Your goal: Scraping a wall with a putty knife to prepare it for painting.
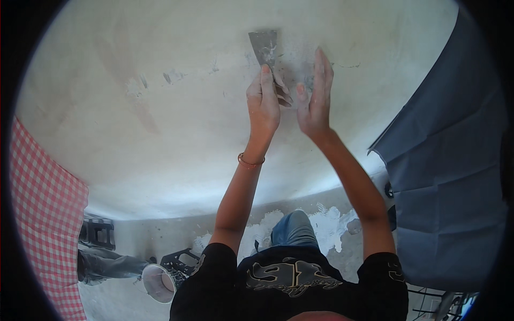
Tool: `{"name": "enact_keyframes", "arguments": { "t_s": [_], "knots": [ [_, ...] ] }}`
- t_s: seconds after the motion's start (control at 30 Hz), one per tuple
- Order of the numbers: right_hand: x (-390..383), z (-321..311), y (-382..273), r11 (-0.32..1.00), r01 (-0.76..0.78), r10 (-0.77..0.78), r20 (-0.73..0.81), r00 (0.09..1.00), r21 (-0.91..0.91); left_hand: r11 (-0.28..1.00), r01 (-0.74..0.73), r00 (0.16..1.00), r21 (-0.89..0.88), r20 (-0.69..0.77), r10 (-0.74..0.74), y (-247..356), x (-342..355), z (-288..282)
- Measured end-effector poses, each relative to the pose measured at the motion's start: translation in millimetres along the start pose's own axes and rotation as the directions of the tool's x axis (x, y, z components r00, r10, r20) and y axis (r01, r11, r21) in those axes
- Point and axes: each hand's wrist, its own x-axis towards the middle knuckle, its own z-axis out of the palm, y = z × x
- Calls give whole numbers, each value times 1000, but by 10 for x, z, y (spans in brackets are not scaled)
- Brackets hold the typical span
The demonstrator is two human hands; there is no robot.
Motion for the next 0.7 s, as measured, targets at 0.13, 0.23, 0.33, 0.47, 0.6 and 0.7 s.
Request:
{"name": "enact_keyframes", "arguments": {
  "t_s": [0.13, 0.23, 0.33, 0.47, 0.6, 0.7],
  "knots": [
    [-695, -126, -437, 810, -484, 487, 81, 870, 330, 949, -215, 974, 230, -19, 225, -43, -226, 177],
    [-594, -221, -215, 621, -611, 566, 258, 783, 490, 891, -369, 929, 264, 124, 348, -55, -266, 447],
    [-378, -367, -121, 533, -640, 571, 323, 755, 553, 930, -264, 956, 254, 198, 218, 5, -203, 527],
    [-95, -572, 80, 380, -727, 592, 454, 666, 572, 821, -396, 909, 412, 302, 287, 21, 86, 585],
    [134, -748, 131, 328, -794, 625, 513, 588, 511, 123, -626, 578, 770, 353, 736, 46, 624, 609],
    [188, -781, 88, 447, -778, 590, 508, 628, 442, -103, -540, 522, 836, 428, 737, -88, 851, 550]
  ]
}}
